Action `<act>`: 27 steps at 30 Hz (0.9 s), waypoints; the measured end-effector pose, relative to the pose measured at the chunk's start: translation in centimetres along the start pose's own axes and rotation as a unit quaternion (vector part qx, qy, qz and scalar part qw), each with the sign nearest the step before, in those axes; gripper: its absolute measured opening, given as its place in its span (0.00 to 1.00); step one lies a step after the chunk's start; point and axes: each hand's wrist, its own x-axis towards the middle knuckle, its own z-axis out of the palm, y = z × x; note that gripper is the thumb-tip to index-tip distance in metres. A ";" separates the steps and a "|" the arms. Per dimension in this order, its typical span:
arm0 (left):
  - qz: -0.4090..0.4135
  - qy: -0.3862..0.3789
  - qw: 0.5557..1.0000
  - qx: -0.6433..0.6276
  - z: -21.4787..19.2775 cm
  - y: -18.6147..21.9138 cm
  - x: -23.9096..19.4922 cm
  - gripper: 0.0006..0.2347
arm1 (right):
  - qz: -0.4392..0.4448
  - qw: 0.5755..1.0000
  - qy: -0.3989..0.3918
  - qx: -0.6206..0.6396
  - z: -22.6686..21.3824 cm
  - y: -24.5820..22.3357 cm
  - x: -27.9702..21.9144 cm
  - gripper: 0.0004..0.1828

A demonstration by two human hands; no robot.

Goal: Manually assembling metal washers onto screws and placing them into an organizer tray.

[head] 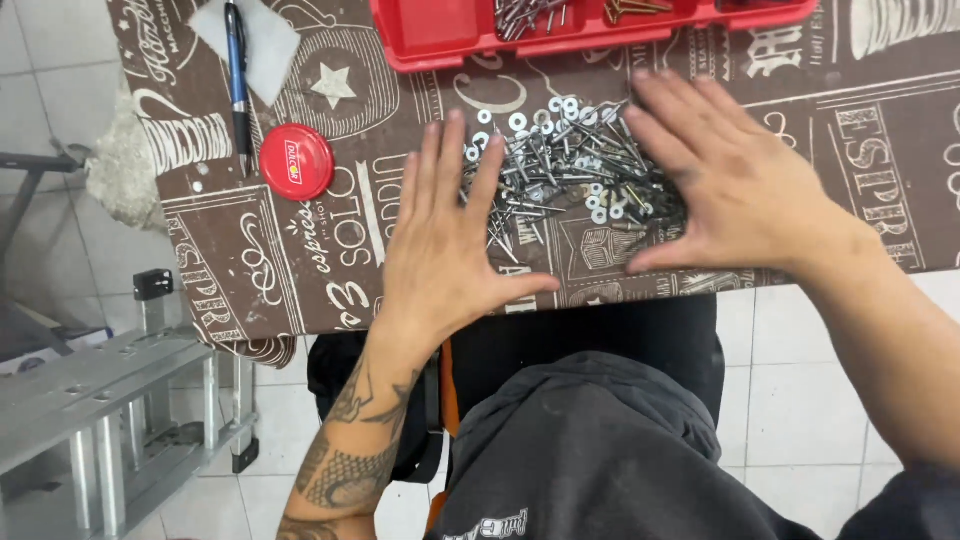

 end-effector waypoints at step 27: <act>0.026 -0.002 0.988 -0.153 -2.3 2.5 2.0 0.50 | -0.163 0.984 0.030 0.065 0.0 -1.3 5.6 0.48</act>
